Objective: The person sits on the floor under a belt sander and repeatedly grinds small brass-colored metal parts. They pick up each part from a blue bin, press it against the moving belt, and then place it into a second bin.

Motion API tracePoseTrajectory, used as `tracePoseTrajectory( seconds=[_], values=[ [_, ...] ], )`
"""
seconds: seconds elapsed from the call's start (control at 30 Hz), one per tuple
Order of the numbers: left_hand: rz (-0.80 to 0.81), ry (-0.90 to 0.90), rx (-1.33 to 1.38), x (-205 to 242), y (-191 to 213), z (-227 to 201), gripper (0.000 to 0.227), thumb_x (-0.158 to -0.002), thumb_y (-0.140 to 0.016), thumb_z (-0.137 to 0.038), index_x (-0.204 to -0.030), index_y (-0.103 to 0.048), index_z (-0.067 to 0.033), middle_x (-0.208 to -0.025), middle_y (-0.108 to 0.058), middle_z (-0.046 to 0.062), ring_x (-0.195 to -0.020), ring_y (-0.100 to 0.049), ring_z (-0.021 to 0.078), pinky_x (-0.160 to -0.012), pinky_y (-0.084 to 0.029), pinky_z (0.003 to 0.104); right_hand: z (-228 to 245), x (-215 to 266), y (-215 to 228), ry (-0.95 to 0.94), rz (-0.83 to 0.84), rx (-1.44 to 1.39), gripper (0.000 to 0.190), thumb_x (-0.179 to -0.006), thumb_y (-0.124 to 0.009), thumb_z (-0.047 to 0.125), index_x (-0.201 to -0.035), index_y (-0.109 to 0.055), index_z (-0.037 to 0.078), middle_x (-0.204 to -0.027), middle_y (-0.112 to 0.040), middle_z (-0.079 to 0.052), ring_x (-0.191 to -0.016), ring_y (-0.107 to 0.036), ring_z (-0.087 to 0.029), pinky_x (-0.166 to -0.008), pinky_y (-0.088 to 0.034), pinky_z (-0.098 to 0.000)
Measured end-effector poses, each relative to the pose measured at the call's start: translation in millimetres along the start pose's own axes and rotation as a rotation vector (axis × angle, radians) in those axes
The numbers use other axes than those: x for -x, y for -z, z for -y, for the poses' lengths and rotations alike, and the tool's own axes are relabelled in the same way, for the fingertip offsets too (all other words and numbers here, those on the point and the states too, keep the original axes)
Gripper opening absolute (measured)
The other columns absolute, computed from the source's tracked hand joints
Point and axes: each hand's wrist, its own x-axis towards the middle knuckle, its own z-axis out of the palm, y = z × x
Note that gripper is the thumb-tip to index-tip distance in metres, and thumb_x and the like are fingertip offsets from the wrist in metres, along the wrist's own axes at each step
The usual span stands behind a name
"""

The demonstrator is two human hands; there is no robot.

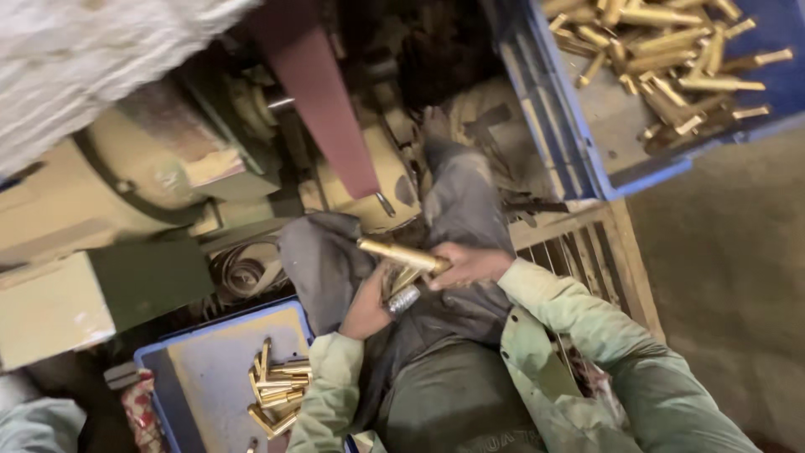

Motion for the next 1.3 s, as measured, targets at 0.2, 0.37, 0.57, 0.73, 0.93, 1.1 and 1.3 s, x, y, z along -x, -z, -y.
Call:
tracePoseTrajectory(
  seconds=[0.2, 0.37, 0.57, 0.73, 0.93, 1.1, 1.3],
  values=[
    [-0.153, -0.175, 0.296, 11, -62, -15, 0.041, -0.096, -0.06, -0.001, -0.137, -0.056, 0.0025, -0.127, -0.067, 0.011, -0.117, -0.061, 0.0185, -0.102, -0.047, 0.033, 8, 10, -22, 0.051, -0.44, 0.616, 0.036, -0.092, -0.071, 0.018, -0.126, -0.065, 0.012, -0.092, -0.072, -0.016, -0.083, -0.071, -0.032, -0.072, -0.054, -0.0421],
    [-0.43, 0.136, 0.512, 20, -79, -11, 0.034, -0.102, -0.063, -0.008, -0.135, -0.064, -0.0008, -0.099, -0.061, 0.004, -0.077, -0.049, 0.0109, -0.063, -0.038, 0.027, 63, 25, -38, 0.426, -0.837, 0.808, 0.039, -0.085, -0.069, 0.016, -0.124, -0.064, 0.009, -0.095, -0.064, -0.016, -0.081, -0.064, -0.035, -0.073, -0.052, -0.0468],
    [-0.703, 0.094, 0.938, 66, -20, 29, 0.03, -0.092, -0.06, -0.02, -0.121, -0.059, -0.0141, -0.086, -0.063, 0.001, -0.07, -0.058, 0.0125, -0.058, -0.048, 0.028, 88, 47, -17, 0.387, -0.933, 0.765, 0.02, -0.092, -0.071, 0.019, -0.11, -0.068, 0.012, -0.101, -0.058, -0.013, -0.09, -0.06, -0.033, -0.077, -0.048, -0.0459],
    [-1.129, 0.189, 1.11, 132, 79, 81, 0.026, -0.109, -0.061, -0.032, -0.124, -0.058, -0.0113, -0.085, -0.062, 0.0, -0.067, -0.052, 0.0109, -0.058, -0.042, 0.024, 64, 101, 130, 0.268, -1.315, 0.761, 0.016, -0.088, -0.066, 0.006, -0.103, -0.061, 0.005, -0.099, -0.062, -0.019, -0.095, -0.062, -0.042, -0.083, -0.049, -0.05],
    [-1.314, 0.476, 0.875, 148, 77, 103, 0.026, -0.106, -0.057, -0.035, -0.124, -0.062, -0.0171, -0.084, -0.063, -0.002, -0.063, -0.05, 0.0094, -0.054, -0.039, 0.024, 8, 114, 310, -0.19, -1.205, 0.925, 0.025, -0.087, -0.07, 0.012, -0.111, -0.066, 0.007, -0.096, -0.068, -0.02, -0.086, -0.068, -0.038, -0.076, -0.054, -0.0502],
    [-1.297, 0.6, 0.826, 145, 58, 104, 0.027, -0.104, -0.054, -0.038, -0.123, -0.064, -0.0219, -0.083, -0.063, -0.004, -0.059, -0.048, 0.0082, -0.05, -0.037, 0.023, -56, 81, 365, -0.528, -0.999, 1.304, 0.026, -0.1, -0.059, 0.014, -0.122, -0.07, 0.022, -0.094, -0.075, -0.018, -0.082, -0.074, -0.039, -0.066, -0.056, -0.0517],
    [-1.258, 0.574, 0.852, 125, 60, 105, 0.031, -0.101, -0.05, -0.041, -0.123, -0.068, -0.0276, -0.081, -0.064, -0.007, -0.054, -0.046, 0.0067, -0.045, -0.034, 0.022, -69, 73, 388, -0.366, -0.878, 1.478, 0.014, -0.102, -0.061, 0.016, -0.113, -0.069, 0.016, -0.1, -0.075, -0.016, -0.092, -0.075, -0.035, -0.074, -0.058, -0.0475]
  ],
)
